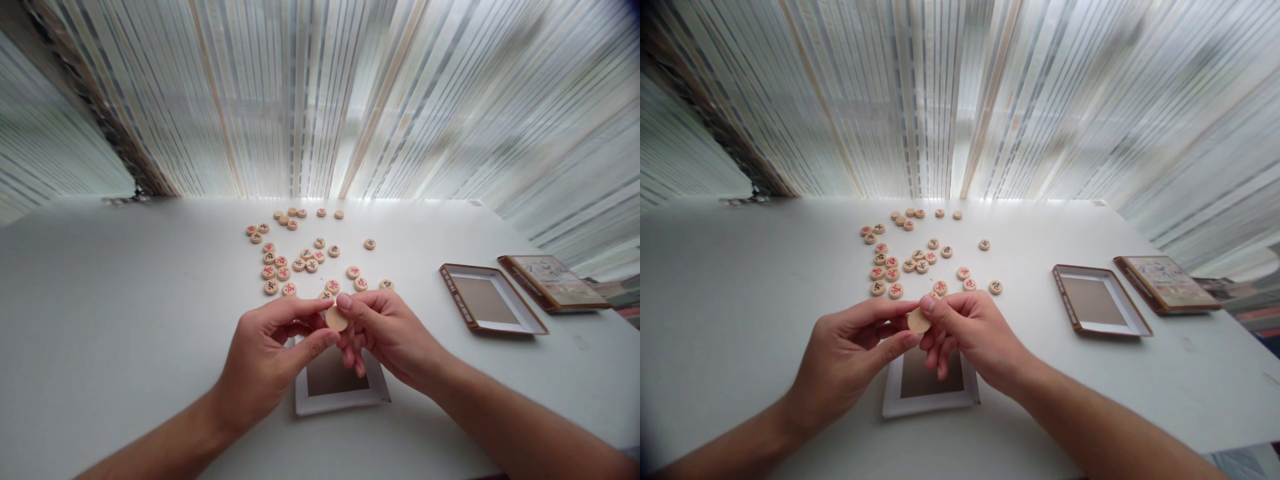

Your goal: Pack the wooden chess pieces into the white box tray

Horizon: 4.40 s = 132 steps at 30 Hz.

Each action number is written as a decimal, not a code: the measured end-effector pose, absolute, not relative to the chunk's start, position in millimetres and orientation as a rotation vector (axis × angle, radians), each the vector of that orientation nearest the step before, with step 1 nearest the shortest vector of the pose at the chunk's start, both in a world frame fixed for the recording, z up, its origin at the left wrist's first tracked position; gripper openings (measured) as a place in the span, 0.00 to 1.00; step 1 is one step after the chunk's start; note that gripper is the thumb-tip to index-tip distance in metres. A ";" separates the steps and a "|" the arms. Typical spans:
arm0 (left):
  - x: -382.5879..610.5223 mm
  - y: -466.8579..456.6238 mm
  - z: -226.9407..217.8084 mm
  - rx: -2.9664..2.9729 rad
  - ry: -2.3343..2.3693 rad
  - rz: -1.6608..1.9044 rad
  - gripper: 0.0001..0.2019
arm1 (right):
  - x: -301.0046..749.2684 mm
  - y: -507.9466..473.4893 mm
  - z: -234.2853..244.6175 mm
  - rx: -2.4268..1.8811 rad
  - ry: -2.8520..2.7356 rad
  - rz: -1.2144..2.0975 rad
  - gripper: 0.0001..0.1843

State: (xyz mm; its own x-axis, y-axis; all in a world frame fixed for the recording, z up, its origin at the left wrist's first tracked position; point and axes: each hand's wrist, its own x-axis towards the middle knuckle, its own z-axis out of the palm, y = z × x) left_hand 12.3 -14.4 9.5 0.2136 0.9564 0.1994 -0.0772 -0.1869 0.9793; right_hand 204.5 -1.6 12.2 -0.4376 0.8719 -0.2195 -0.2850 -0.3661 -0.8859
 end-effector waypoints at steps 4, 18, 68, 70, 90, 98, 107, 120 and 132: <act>12.2 -15.0 8.9 1.494 0.911 1.191 0.12 | 205.3 -2.6 13.6 -0.924 -1.038 1.850 0.23; 12.0 -12.5 11.1 1.445 0.952 1.246 0.14 | 207.7 -1.4 19.5 -0.864 -0.991 1.916 0.18; 11.2 -17.6 10.2 1.497 0.903 1.199 0.19 | 210.6 -6.9 21.6 -0.807 -1.179 1.735 0.12; 11.9 -15.8 10.2 1.446 0.918 1.210 0.16 | 210.6 -7.5 20.0 -0.814 -1.317 1.546 0.09; 13.4 -7.8 17.9 1.217 0.893 1.123 0.08 | 217.3 -1.5 13.4 -0.794 -1.911 0.476 0.10; -7.3 11.8 17.8 1.428 1.161 1.271 0.09 | 217.0 -1.2 13.2 -0.841 -1.994 0.466 0.08; -12.2 23.7 -1.9 1.878 1.397 1.037 0.10 | 203.7 0.2 -3.3 -0.879 -2.280 0.363 0.06; -8.8 20.6 -1.6 1.954 1.378 1.019 0.10 | 198.7 3.5 -8.0 -0.900 -2.374 0.268 0.08; -8.4 21.0 -3.2 1.951 1.381 1.005 0.10 | 199.5 4.3 -8.9 -0.906 -2.389 0.277 0.10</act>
State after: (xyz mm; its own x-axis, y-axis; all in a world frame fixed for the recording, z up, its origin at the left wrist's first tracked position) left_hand -8.4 21.0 -3.2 0.1959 0.9448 0.2626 0.5409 -0.3274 0.7748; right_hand 199.5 4.3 -8.9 -0.6119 0.6618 0.4331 0.5451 0.7496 -0.3753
